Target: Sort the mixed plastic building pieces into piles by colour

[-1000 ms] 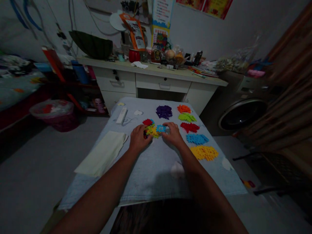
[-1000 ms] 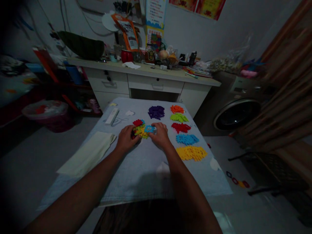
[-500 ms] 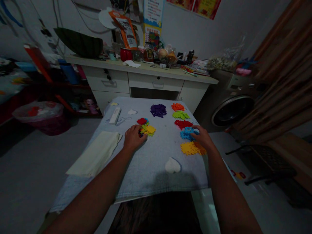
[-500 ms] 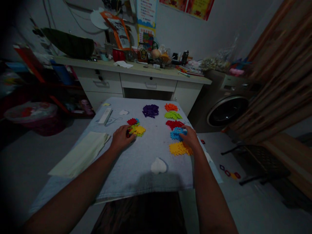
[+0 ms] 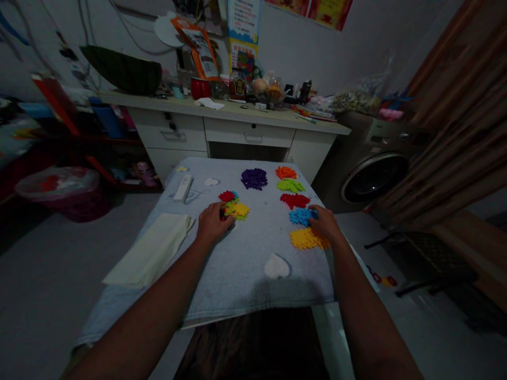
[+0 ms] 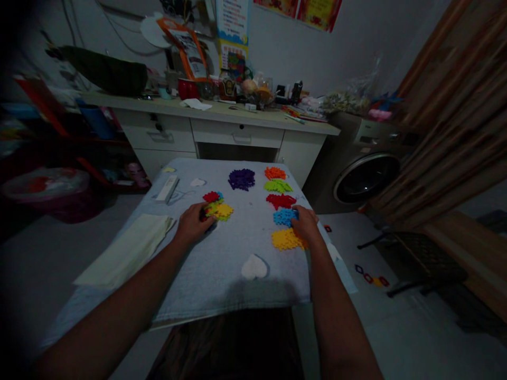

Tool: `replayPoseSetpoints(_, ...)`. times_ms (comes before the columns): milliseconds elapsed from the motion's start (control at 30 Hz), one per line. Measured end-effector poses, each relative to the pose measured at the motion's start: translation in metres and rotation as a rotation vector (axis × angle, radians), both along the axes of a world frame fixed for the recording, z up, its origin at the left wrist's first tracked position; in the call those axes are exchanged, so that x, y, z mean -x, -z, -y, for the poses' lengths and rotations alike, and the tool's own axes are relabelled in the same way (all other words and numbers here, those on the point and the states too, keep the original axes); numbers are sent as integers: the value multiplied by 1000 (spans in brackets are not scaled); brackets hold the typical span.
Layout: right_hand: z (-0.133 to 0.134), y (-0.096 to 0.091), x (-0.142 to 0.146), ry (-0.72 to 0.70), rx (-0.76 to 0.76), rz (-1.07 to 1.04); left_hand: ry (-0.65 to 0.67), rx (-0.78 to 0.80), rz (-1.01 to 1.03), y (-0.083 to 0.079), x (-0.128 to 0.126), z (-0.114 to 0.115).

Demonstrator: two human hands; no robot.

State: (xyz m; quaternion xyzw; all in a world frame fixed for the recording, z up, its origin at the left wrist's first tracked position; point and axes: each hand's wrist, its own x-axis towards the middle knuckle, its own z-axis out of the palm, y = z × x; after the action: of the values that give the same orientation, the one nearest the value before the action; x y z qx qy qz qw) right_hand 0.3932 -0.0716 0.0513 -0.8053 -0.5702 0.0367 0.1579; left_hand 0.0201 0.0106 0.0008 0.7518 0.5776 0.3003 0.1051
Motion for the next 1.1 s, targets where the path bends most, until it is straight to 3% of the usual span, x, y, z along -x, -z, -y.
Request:
replayPoseSetpoints(167,-1,-5,9,-13,-108,-27,11,5,17,2,1,-2)
replayPoseSetpoints(267,-9,-8,28,-130,-210,-87,10,2,72,3,2,-3)
replayPoseSetpoints(400,-25,-9,77,-393,-250,-215,13,4,167,4,5,-5)
replayPoseSetpoints(567,-47,6,148,-579,-121,-253,42,-4,245,3,7,-4)
replayPoseSetpoints(767,-67,38,186,-494,-183,-267,44,-11,261,4,7,-3)
replayPoseSetpoints(1100,-73,53,183,-433,-273,-369,51,-33,138,0,6,0)
